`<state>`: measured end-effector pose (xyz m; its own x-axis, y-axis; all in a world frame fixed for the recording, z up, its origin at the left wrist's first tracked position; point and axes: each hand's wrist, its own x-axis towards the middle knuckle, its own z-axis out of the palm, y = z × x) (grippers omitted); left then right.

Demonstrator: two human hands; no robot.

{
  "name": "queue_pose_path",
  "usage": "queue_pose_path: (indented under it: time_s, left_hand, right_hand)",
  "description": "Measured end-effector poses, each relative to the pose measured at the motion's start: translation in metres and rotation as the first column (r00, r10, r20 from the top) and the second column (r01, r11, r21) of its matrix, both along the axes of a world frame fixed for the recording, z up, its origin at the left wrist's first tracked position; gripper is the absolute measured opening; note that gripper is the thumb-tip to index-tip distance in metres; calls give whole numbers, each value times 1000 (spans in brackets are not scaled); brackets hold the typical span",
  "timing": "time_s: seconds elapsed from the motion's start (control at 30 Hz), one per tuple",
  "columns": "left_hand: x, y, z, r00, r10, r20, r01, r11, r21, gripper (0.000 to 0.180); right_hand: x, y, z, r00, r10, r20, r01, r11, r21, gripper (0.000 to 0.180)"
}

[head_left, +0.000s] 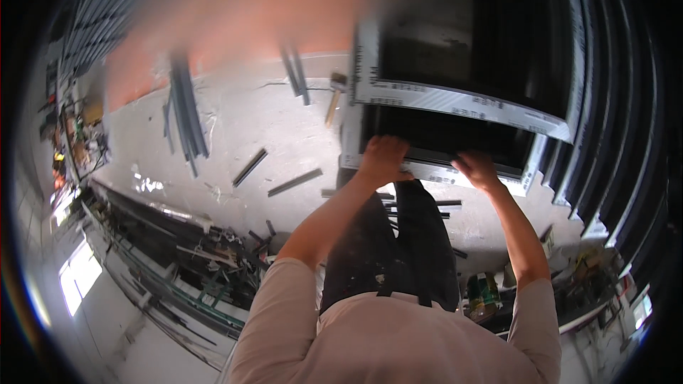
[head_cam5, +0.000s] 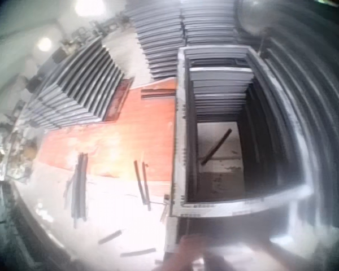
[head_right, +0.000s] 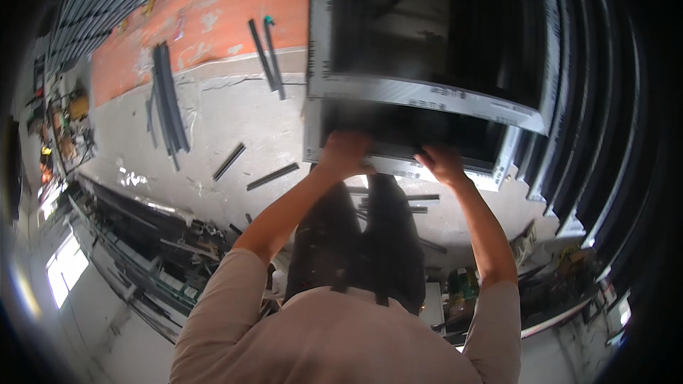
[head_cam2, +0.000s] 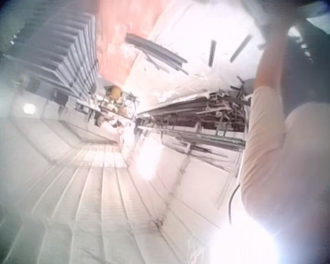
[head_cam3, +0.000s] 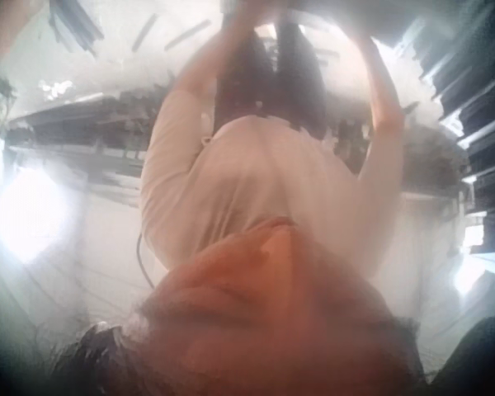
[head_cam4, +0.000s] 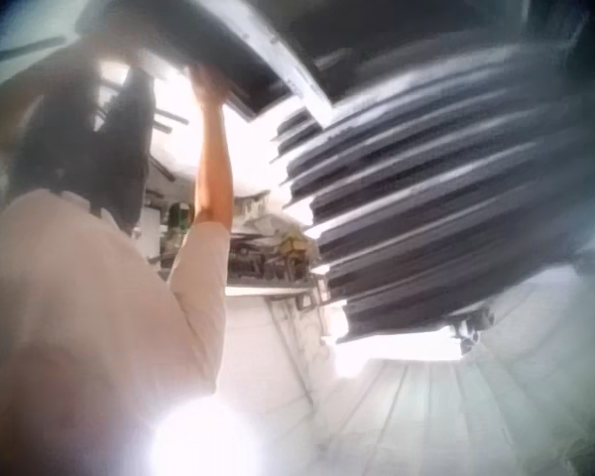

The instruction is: The person assembles window frames by picking up metal strips and fitting them into the frame structures by hand.

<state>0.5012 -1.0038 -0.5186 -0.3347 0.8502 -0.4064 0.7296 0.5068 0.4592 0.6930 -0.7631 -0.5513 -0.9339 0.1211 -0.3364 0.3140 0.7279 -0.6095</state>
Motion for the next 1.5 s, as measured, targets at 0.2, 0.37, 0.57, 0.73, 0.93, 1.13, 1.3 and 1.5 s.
queue_pose_path:
  time_s: [0.2,0.37,0.57,0.73,0.93,1.13,1.3,1.5]
  left_hand:
    - [6,-23,-23,936,-66,-346,84,996,36,62]
    - [9,-13,-17,968,-16,-252,43,994,103,60]
    - [14,-4,-9,956,17,-291,36,984,175,54]
    - [16,-8,-11,951,13,-309,36,987,154,47]
    - [20,-14,-30,951,17,-310,29,990,141,64]
    - [16,-31,-24,942,53,-331,-19,994,107,56]
    - [48,-9,-41,743,52,-667,21,995,101,20]
    - [69,26,-17,876,151,-458,-107,987,121,49]
  right_hand:
    - [-1,-8,-38,978,83,192,-75,996,-52,27]
    - [-7,-15,-1,992,-13,123,6,998,62,22]
    - [-8,-20,23,990,-107,-94,125,971,205,19]
    - [-11,-28,30,962,-155,-227,217,933,285,12]
    - [1,-37,27,965,-237,-114,259,933,249,27]
    - [14,-41,50,969,-101,-225,146,970,196,58]
    - [40,-40,21,980,-149,-129,194,845,499,48]
    - [19,-58,18,974,-219,48,134,739,660,46]
